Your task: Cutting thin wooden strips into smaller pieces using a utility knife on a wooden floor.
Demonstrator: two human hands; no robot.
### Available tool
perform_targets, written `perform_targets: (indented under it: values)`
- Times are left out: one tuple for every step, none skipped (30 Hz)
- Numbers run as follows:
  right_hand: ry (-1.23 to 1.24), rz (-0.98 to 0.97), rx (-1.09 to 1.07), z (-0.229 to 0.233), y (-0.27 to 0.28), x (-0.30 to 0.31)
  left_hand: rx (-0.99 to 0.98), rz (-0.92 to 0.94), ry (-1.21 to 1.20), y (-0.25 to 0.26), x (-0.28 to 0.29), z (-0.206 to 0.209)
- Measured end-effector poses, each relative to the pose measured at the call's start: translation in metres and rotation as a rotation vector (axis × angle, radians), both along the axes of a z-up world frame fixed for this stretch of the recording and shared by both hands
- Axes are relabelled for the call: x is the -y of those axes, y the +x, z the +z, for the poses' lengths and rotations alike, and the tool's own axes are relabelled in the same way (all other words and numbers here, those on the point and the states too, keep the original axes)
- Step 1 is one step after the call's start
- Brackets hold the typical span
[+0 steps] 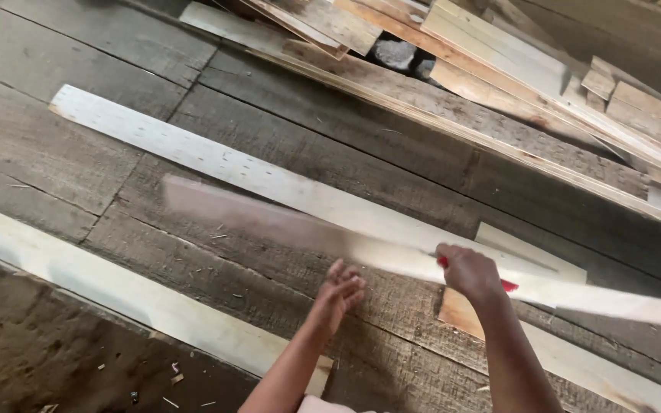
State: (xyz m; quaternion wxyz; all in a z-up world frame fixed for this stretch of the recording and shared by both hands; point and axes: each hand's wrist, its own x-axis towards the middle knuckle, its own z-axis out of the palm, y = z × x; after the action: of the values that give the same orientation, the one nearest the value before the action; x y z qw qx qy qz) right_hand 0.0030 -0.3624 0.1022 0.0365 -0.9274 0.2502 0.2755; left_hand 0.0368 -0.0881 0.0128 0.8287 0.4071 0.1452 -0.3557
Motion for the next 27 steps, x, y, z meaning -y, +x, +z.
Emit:
perform_targets:
  values:
    - [-0.002, -0.007, -0.006, 0.012, -0.007, -0.009, -0.006, -0.007, -0.002, -0.005, -0.001, 0.014]
    - [0.058, -0.013, -0.067, 0.024, -0.011, -0.020, 0.193, 0.080, -0.228, -0.006, -0.003, 0.029]
    - [0.118, -0.018, -0.128, 0.036, -0.015, -0.031, 0.391, 0.167, -0.456, -0.007, -0.005, 0.044]
    - [0.121, -0.018, -0.125, 0.038, -0.011, -0.028, 0.393, 0.165, -0.454, -0.008, 0.000, 0.003]
    - [0.135, -0.059, -0.024, 0.040, -0.007, -0.027, 0.034, 0.152, -0.201, -0.008, 0.005, -0.037]
    - [0.149, -0.095, 0.078, 0.041, -0.001, -0.026, -0.322, 0.139, 0.054, -0.008, 0.009, -0.077]
    - [0.153, -0.091, 0.082, 0.023, 0.003, -0.015, -0.317, 0.144, 0.057, -0.012, 0.010, -0.083]
    - [0.112, -0.058, 0.096, 0.003, 0.007, -0.005, -0.329, 0.132, 0.084, -0.018, 0.010, -0.090]
    - [0.070, -0.025, 0.110, -0.016, 0.012, 0.005, -0.342, 0.121, 0.110, -0.024, 0.009, -0.096]
    - [0.075, -0.017, 0.114, -0.024, 0.013, 0.010, -0.337, 0.130, 0.113, -0.024, 0.005, -0.078]
    - [0.110, -0.021, 0.137, -0.033, 0.014, 0.015, -0.282, -0.176, 0.170, -0.025, 0.000, -0.060]
    - [0.142, -0.023, 0.156, -0.041, 0.014, 0.021, -0.226, -0.481, 0.223, -0.027, -0.003, -0.042]
    - [0.145, -0.013, 0.156, -0.041, 0.018, 0.024, -0.227, -0.470, 0.224, -0.027, -0.002, -0.045]
    - [0.118, -0.012, 0.184, -0.042, 0.019, 0.026, -0.164, -0.578, 0.261, -0.029, -0.001, -0.047]
    - [0.091, -0.010, 0.213, -0.042, 0.021, 0.027, -0.101, -0.685, 0.297, -0.030, 0.000, -0.049]
    - [0.092, -0.004, 0.216, -0.052, 0.022, 0.033, -0.099, -0.679, 0.298, -0.027, 0.003, -0.057]
    - [0.060, -0.026, 0.230, -0.062, 0.023, 0.038, -0.067, -0.593, 0.292, -0.025, 0.006, -0.066]
    - [0.027, -0.050, 0.240, -0.073, 0.022, 0.045, -0.038, -0.510, 0.283, -0.024, 0.011, -0.075]
    - [0.026, -0.046, 0.239, -0.077, 0.021, 0.046, -0.038, -0.506, 0.281, -0.015, 0.011, -0.068]
    - [0.001, -0.116, 0.341, -0.082, 0.015, 0.046, -0.024, -0.431, 0.229, -0.009, 0.010, -0.063]
    - [-0.025, -0.187, 0.442, -0.087, 0.010, 0.046, -0.010, -0.355, 0.178, -0.003, 0.009, -0.057]
    - [-0.025, -0.189, 0.439, -0.081, 0.005, 0.041, -0.012, -0.358, 0.178, 0.005, 0.010, -0.056]
    - [-0.108, -0.167, 0.567, -0.074, 0.000, 0.036, 0.014, -0.267, 0.174, 0.012, 0.010, -0.054]
    - [-0.192, -0.149, 0.698, -0.067, -0.002, 0.031, 0.045, -0.179, 0.170, 0.024, 0.011, -0.052]
    - [-0.193, -0.155, 0.700, -0.065, -0.007, 0.032, 0.048, -0.184, 0.171, 0.035, 0.013, -0.058]
    - [-0.287, -0.082, 0.833, -0.063, -0.013, 0.032, 0.054, -0.073, 0.117, 0.044, 0.015, -0.064]
    - [-0.383, -0.008, 0.963, -0.061, -0.019, 0.033, 0.058, 0.039, 0.062, 0.053, 0.018, -0.070]
